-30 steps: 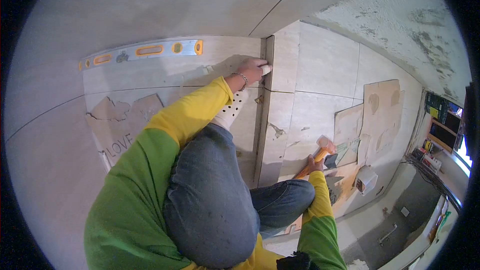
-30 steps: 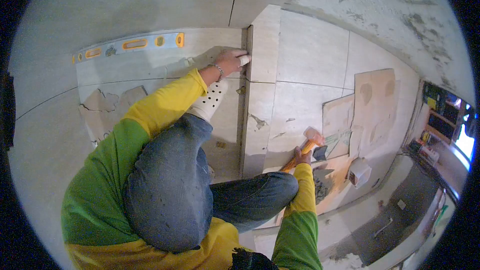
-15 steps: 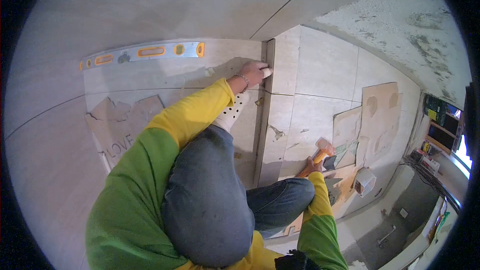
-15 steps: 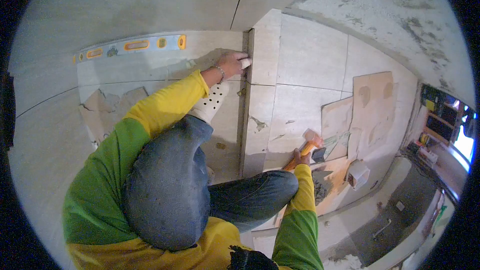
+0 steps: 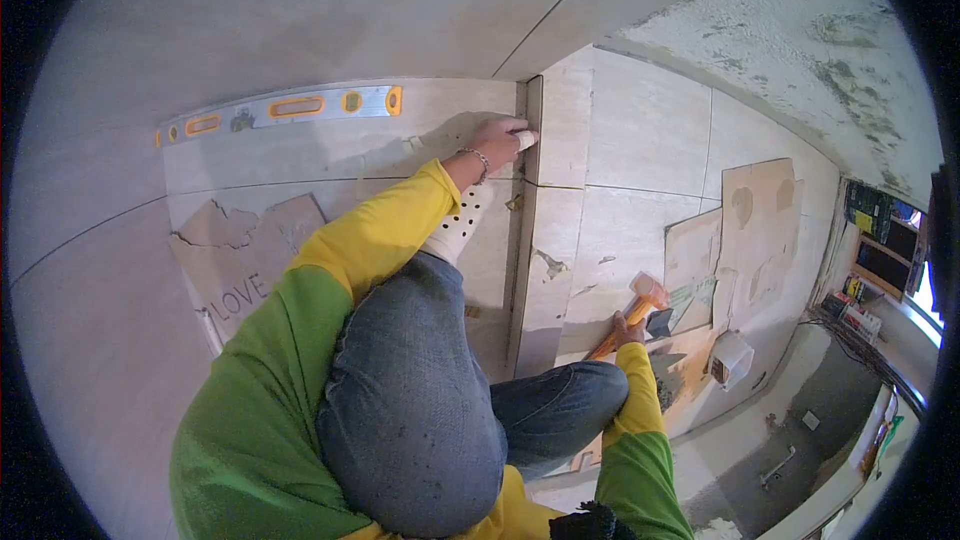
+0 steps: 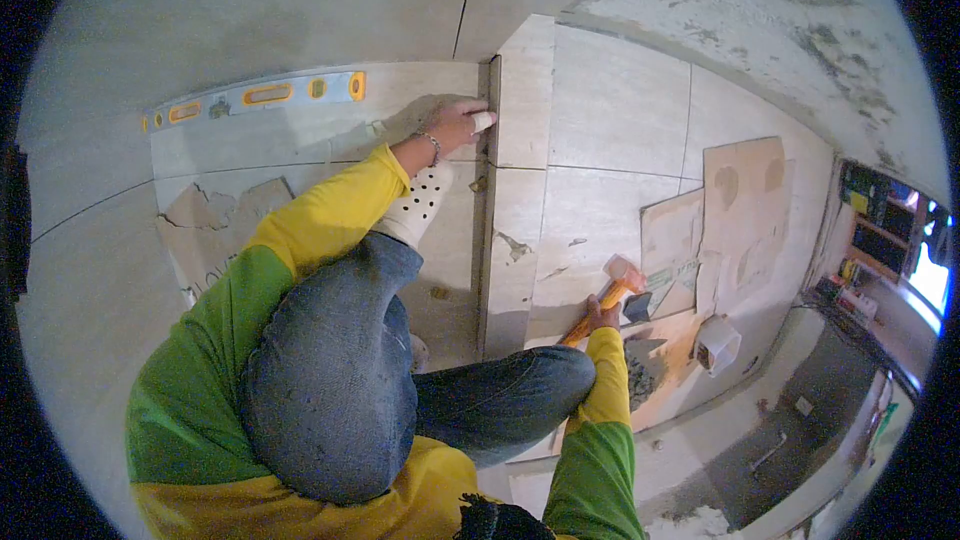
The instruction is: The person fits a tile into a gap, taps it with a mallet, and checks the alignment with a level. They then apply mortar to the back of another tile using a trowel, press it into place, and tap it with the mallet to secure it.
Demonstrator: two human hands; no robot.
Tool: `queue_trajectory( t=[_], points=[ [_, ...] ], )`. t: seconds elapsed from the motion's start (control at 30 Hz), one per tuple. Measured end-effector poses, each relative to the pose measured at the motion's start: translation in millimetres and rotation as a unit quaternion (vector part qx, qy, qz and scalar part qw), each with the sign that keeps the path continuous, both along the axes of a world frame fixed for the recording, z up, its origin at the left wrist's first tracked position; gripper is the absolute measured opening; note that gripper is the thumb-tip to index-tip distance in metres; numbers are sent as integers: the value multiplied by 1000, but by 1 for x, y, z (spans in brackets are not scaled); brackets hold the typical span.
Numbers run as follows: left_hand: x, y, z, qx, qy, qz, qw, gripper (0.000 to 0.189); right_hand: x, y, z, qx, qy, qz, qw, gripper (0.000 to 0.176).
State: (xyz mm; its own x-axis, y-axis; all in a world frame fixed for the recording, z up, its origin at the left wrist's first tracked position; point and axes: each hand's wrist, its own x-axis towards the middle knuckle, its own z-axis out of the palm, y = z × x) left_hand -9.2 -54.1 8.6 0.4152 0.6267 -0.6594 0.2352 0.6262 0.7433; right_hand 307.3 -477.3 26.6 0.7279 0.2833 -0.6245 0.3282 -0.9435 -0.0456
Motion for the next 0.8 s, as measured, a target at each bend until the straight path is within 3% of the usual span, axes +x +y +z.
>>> queue_trajectory(
  t=[0.27, 0.47, 0.53, 0.57, 0.6, 0.67, 0.73, 0.8],
  points=[
    [-2, 2, 11, 9, 31, -36, 999, 49, -5, 6, 9, 7, -1, 6, 1000, 84],
    [-6, 2, 32, 99, 51, -128, 985, 49, 3, -7, -7, 33, -1, 17, 999, 78],
    [-4, 2, 32, 15, 29, -62, 998, 49, -1, -5, 0, 37, -4, 13, 999, 77],
    [-3, -1, 8, -13, -31, -39, 999, 49, -5, 0, 7, 39, -6, 14, 999, 76],
    [-2, 0, 11, -11, -34, -54, 998, 49, -6, 2, 8, 42, -10, 0, 999, 76],
    [-1, -8, 16, 29, 19, -33, 999, 49, -4, 5, 11, -6, 4, 8, 1000, 80],
    [-6, -12, 10, 183, 99, -44, 977, 47, -5, 2, 12, 8, -3, -6, 1000, 76],
    [-7, -15, 33, 129, 91, -23, 987, 45, -5, 1, 12, 37, 12, -17, 999, 73]
  ],
)
